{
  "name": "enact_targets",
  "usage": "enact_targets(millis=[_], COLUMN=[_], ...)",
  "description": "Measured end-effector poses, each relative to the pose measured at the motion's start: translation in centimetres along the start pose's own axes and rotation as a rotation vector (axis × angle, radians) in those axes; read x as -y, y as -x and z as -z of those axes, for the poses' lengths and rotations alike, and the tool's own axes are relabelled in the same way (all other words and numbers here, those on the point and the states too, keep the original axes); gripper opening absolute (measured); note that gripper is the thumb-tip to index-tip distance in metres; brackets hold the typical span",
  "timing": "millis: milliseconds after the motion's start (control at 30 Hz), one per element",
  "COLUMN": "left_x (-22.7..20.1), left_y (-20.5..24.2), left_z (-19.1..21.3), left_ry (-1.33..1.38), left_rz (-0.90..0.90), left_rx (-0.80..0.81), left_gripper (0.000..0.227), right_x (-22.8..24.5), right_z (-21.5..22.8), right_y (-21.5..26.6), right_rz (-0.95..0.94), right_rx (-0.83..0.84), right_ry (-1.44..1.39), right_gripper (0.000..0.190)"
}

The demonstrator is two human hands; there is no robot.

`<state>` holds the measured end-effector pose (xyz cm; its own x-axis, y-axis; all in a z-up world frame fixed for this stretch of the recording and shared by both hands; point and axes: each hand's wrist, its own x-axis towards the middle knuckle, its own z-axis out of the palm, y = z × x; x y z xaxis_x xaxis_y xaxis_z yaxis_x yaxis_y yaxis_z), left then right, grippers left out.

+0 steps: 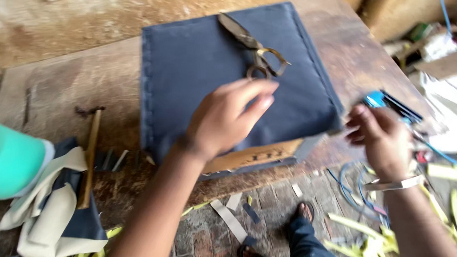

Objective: The person covers a cardboard box with dark gray fabric. They use scissors to trim excess fabric and a pneumatic staple gun to secure the fabric to the box edges. The person repeatedly folds, staples, and trims the fabric around the box until it is fully covered.

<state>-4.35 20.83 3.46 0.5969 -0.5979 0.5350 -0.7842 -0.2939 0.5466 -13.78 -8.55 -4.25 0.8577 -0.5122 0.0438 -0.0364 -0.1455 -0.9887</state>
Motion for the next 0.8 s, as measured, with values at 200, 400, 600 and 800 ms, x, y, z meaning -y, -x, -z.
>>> enact_targets(millis=[200, 400, 600, 800], left_x=[3.5, 4.0, 1.5, -0.2], left_y=[-8.3, -6.4, -7.4, -6.9], left_z=[-13.1, -15.1, -13.8, -13.8], left_ry=[-0.452, -0.582, -0.623, -0.772], left_rz=[-0.224, -0.107, 0.029, 0.132], left_rx=[0.483, 0.575, 0.637, 0.561], left_gripper=[0.062, 0.074, 0.106, 0.096], right_x=[-3.0, -6.9, -13.9, -18.8], right_z=[-0.7, -1.6, -5.1, -2.6], right_y=[2.0, 2.6, 1.5, -3.1], right_rz=[-0.259, -0.195, -0.08, -0.104], right_rx=[0.112, 0.186, 0.234, 0.486], right_ry=[-0.163, -0.166, -0.435, -0.243], right_gripper=[0.038, 0.035, 0.036, 0.027])
